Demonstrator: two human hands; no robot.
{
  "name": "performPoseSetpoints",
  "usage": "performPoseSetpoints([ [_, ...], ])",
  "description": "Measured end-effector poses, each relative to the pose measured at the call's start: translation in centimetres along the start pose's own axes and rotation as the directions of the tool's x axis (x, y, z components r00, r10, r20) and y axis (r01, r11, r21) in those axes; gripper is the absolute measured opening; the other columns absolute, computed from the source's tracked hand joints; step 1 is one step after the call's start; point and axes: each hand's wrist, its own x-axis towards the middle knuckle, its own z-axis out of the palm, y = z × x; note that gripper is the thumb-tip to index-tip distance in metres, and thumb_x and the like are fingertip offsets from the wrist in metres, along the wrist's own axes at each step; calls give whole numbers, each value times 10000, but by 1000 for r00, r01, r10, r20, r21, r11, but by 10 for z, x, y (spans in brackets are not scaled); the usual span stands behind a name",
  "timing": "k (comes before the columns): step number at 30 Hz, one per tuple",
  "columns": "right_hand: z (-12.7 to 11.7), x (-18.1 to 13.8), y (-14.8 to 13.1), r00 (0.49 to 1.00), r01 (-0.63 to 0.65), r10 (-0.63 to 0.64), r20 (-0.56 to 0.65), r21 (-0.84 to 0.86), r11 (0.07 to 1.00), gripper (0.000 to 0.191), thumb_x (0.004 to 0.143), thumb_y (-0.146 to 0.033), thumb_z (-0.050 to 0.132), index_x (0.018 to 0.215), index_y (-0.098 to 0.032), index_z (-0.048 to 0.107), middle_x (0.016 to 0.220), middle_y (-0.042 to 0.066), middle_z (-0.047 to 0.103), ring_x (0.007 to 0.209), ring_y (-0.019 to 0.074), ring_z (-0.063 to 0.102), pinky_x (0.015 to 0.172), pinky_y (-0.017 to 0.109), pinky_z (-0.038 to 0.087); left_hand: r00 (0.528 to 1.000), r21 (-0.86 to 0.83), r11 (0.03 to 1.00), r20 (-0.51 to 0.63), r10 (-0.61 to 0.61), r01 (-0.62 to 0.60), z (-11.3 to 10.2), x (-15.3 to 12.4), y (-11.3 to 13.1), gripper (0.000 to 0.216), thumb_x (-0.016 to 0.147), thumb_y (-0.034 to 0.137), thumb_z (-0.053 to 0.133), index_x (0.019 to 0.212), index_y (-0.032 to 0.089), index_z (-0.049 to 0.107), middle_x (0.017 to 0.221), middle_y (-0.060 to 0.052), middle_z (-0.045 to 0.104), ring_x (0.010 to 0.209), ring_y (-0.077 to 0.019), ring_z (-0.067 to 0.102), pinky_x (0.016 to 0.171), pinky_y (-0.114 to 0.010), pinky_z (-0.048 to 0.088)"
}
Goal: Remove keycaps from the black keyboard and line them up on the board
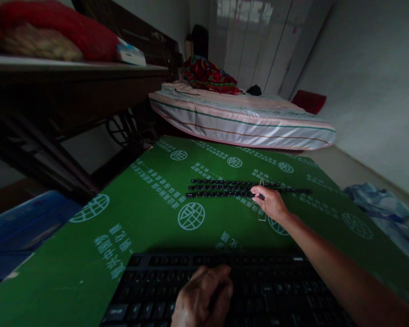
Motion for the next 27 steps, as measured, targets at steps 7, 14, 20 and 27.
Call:
performPoseSetpoints([
  [7, 1, 0, 0, 1000, 17, -17, -11, -27, 999, 201, 734, -121, 538, 906, -180, 624, 801, 45, 676, 666, 155, 634, 652, 258, 512, 1000, -2, 1000, -1, -22, 22, 2, -1, 0, 240, 821, 149, 542, 1046, 231, 550, 791, 18, 661, 682, -108, 651, 624, -170, 538],
  [14, 1, 0, -2, 1000, 7, -8, -25, -22, 1000, 206, 741, -133, 532, 920, -177, 621, 805, 49, 676, 674, 150, 634, 655, 249, 510, 1000, -8, 1000, 22, -5, 5, -1, 0, 0, 261, 818, 141, 553, 1068, 217, 537, 809, -4, 668, 717, -125, 652, 658, -191, 542],
  [20, 0, 0, -2, 1000, -2, 2, -31, -17, 1000, 197, 745, -139, 531, 913, -181, 626, 799, 47, 677, 676, 151, 637, 654, 246, 508, 1000, -1, 1000, 16, 10, -10, 1, -2, -2, 256, 832, 151, 536, 1079, 221, 528, 816, -15, 667, 709, -127, 654, 644, -190, 542],
  [27, 0, -1, -3, 1000, -17, 17, -26, -14, 1000, 207, 746, -144, 522, 914, -195, 632, 811, 43, 685, 689, 159, 642, 669, 269, 516, 1000, -6, 1000, 7, -19, 19, -1, 0, 1, 248, 826, 154, 540, 1063, 228, 544, 810, -1, 667, 711, -120, 660, 643, -174, 543],
])
